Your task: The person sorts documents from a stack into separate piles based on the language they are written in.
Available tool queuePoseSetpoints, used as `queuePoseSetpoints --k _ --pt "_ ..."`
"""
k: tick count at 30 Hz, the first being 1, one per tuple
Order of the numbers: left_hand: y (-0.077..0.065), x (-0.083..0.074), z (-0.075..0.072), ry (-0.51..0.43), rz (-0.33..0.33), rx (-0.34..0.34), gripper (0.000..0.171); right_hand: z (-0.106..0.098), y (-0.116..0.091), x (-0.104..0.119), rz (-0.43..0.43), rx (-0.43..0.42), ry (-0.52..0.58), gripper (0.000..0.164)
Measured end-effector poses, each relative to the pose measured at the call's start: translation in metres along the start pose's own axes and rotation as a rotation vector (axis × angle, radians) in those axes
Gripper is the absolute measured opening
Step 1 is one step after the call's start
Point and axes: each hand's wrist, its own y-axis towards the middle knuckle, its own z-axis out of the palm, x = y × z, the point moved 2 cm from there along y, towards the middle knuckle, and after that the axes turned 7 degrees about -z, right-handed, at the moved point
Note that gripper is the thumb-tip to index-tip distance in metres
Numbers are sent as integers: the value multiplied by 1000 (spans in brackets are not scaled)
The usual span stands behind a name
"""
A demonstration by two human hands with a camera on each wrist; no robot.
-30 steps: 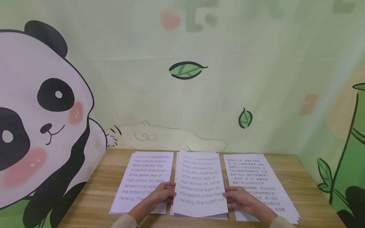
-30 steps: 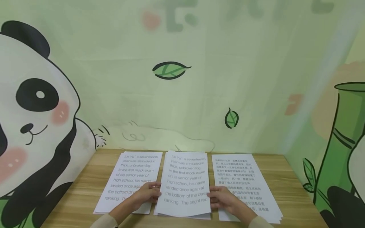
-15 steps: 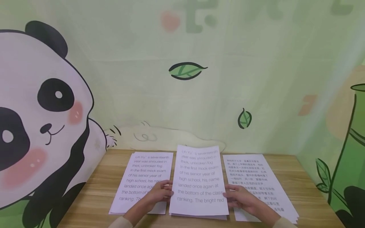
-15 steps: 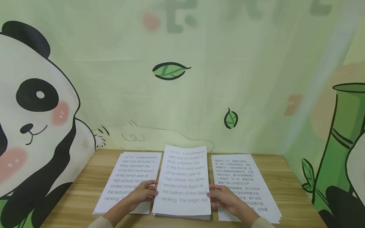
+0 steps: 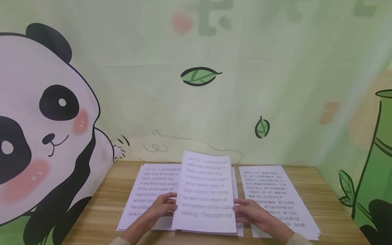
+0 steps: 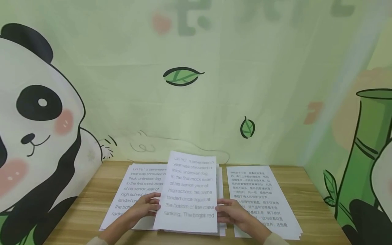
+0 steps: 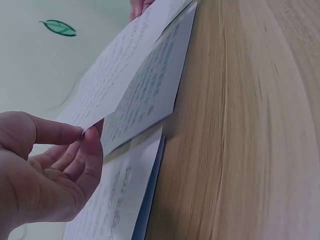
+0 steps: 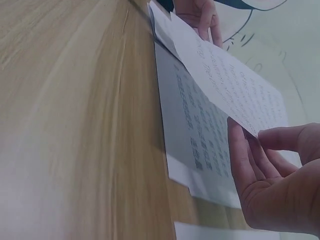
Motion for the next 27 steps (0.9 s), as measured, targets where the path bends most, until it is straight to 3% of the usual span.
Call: queuePoseSetpoints --k 7,15,27 --pt "-13 12 -23 3 -18 -21 56 22 8 -6 -6 55 47 65" --pt "-29 16 -60 6 -2 -54 57 57 25 8 -38 135 58 61" --pt "-42 24 -103 -33 -53 -190 51 110 48 21 -78 175 71 53"
